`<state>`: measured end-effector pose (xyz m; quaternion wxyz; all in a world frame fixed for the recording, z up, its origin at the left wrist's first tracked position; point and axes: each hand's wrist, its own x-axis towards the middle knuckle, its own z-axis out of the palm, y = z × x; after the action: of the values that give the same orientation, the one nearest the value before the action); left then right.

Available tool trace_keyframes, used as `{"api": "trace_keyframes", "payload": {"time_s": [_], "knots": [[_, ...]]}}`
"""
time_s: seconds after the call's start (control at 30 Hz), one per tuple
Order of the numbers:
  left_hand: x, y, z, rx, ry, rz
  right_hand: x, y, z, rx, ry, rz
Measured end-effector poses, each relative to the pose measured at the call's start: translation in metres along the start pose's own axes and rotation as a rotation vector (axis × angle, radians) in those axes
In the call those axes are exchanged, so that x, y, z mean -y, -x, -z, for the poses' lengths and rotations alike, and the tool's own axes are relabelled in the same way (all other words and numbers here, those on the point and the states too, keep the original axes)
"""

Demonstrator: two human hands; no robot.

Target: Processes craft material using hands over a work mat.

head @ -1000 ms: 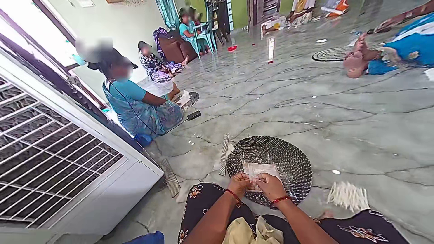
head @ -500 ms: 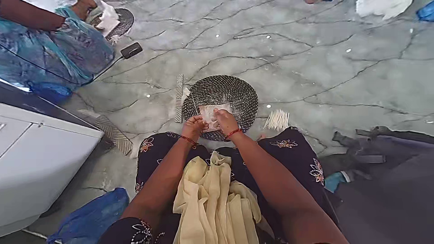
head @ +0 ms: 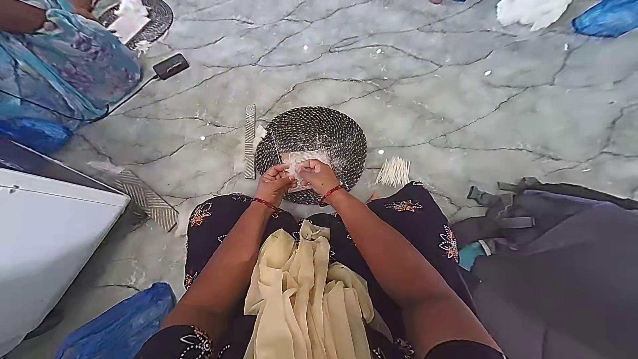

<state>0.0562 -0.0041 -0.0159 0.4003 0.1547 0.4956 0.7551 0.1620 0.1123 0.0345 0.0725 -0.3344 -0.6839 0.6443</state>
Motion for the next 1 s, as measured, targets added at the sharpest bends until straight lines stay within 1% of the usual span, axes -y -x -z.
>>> {"api": "trace_keyframes", "payload": {"time_s": [0.07, 0.2, 0.3, 0.4, 0.47, 0.53, 0.6, 0.67, 0.7, 0.77, 0.83, 0.93, 1.0], "knots": [[0.000, 0.000, -0.001, -0.001, -0.010, 0.001, -0.003, -0.002, 0.000, -0.003, 0.041, 0.030], [0.001, 0.001, 0.000, 0.009, -0.026, 0.014, -0.005, -0.004, 0.001, -0.050, 0.080, 0.033], [0.003, -0.001, 0.001, 0.020, 0.015, 0.016, 0.001, -0.002, 0.002, -0.034, 0.209, 0.056], [0.001, 0.001, -0.001, -0.024, 0.043, 0.036, 0.006, 0.001, 0.002, 0.009, 0.370, 0.097], [0.000, 0.002, -0.003, -0.071, 0.019, 0.034, 0.007, 0.002, 0.000, 0.024, 0.405, 0.106], [0.000, 0.002, -0.003, -0.115, 0.006, 0.033, 0.005, 0.001, 0.000, 0.009, 0.348, 0.102], [-0.001, 0.002, -0.005, -0.149, 0.023, 0.042, 0.002, 0.000, 0.000, -0.017, 0.172, 0.064], [-0.002, 0.001, -0.005, -0.178, 0.031, 0.027, 0.003, 0.001, 0.001, -0.002, 0.025, 0.001], [-0.002, 0.000, -0.005, -0.177, 0.021, 0.011, 0.004, 0.002, 0.002, 0.006, 0.000, -0.013], [-0.003, -0.001, -0.005, -0.182, 0.022, 0.004, 0.003, 0.001, 0.003, 0.013, 0.034, -0.008], [-0.003, -0.001, -0.004, -0.183, 0.029, 0.018, -0.001, -0.001, 0.002, -0.016, 0.066, 0.006], [-0.003, -0.002, -0.004, -0.189, 0.058, 0.034, 0.002, -0.001, 0.003, -0.033, 0.004, -0.014], [-0.004, -0.002, -0.005, -0.190, 0.050, 0.036, 0.003, 0.000, 0.003, -0.011, -0.028, -0.031]]}}
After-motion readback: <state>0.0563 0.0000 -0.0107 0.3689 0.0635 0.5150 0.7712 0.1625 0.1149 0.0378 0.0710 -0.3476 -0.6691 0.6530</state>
